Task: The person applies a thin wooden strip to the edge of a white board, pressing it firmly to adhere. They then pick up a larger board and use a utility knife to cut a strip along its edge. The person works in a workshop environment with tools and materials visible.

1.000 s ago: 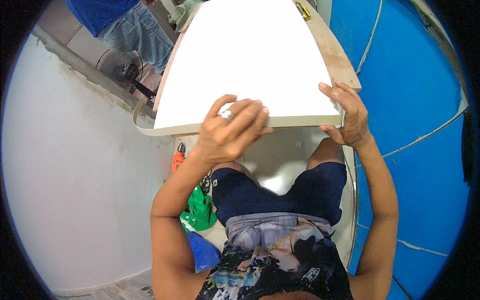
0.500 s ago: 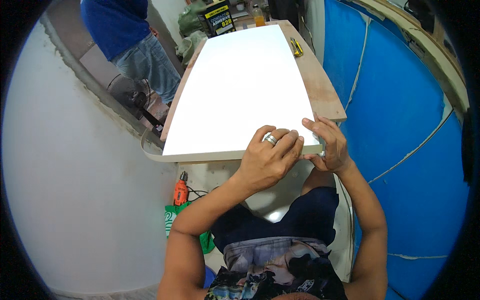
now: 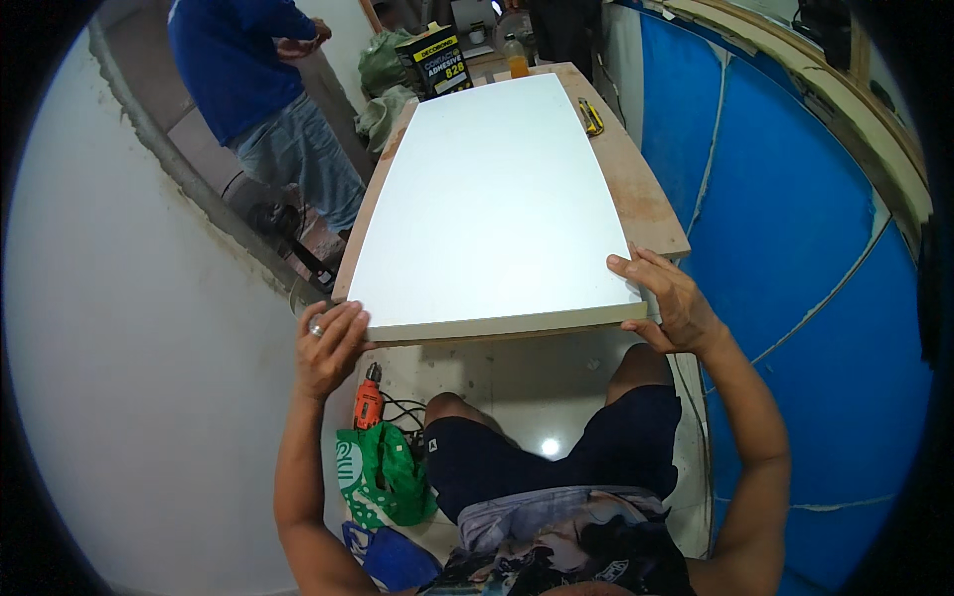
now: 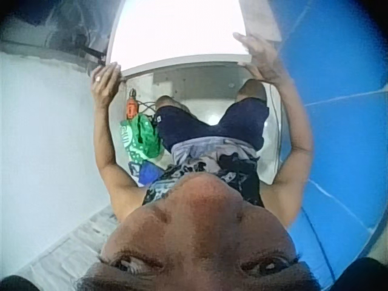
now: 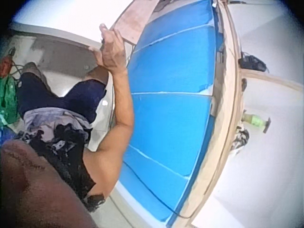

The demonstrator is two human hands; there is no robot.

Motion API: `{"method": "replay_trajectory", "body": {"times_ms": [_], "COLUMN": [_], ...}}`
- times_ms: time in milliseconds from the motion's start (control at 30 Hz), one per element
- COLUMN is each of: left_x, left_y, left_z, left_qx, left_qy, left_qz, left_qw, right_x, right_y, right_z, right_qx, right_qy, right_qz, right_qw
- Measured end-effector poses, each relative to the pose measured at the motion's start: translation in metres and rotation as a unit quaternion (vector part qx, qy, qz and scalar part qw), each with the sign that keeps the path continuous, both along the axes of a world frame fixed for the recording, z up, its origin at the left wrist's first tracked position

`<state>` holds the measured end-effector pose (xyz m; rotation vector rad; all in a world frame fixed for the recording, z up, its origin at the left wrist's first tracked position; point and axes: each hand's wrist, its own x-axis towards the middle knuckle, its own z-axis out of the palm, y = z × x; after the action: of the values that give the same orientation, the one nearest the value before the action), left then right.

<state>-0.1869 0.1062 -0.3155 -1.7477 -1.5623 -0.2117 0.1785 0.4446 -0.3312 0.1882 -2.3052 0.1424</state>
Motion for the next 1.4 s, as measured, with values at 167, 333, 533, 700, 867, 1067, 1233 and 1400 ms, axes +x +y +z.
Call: {"method": "replay_trajectory", "body": {"times_ms": [167, 333, 533, 700, 867, 1067, 1233, 1400], "left_x": [-0.018, -0.012, -0.027, -0.029, -0.030, -0.010, 0.047, 0.121], "left_y": [-0.026, -0.019, -0.022, -0.017, -0.020, -0.018, 0.037, 0.128], "left_z": [0.000, 0.012, 0.008, 0.012, 0.014, 0.029, 0.020, 0.014], "left_qx": [0.013, -0.003, -0.009, -0.038, -0.043, -0.045, 0.002, 0.030], "left_qy": [-0.042, -0.160, -0.504, -0.545, -0.562, -0.417, -0.184, -0.155], "left_qz": [0.030, -0.017, -0.061, -0.061, -0.051, -0.014, 0.054, 0.062], "left_qw": [0.999, 0.987, 0.861, 0.835, 0.825, 0.908, 0.981, 0.986], "right_x": [-0.003, 0.008, 0.003, 0.004, 0.006, 0.005, -0.037, -0.082], "right_y": [-0.004, -0.005, -0.008, -0.007, -0.005, -0.014, -0.064, -0.087], "right_z": [0.003, 0.014, 0.023, 0.028, 0.032, 0.044, 0.057, 0.033], "right_qx": [-0.020, -0.046, -0.153, -0.236, -0.212, -0.215, 0.015, 0.087], "right_qy": [-0.001, -0.032, -0.026, -0.049, -0.044, -0.092, -0.123, -0.083], "right_qz": [0.009, 0.009, 0.041, 0.051, 0.066, 0.019, -0.165, -0.228], "right_qw": [1.000, 0.998, 0.987, 0.969, 0.974, 0.972, 0.978, 0.966]}}
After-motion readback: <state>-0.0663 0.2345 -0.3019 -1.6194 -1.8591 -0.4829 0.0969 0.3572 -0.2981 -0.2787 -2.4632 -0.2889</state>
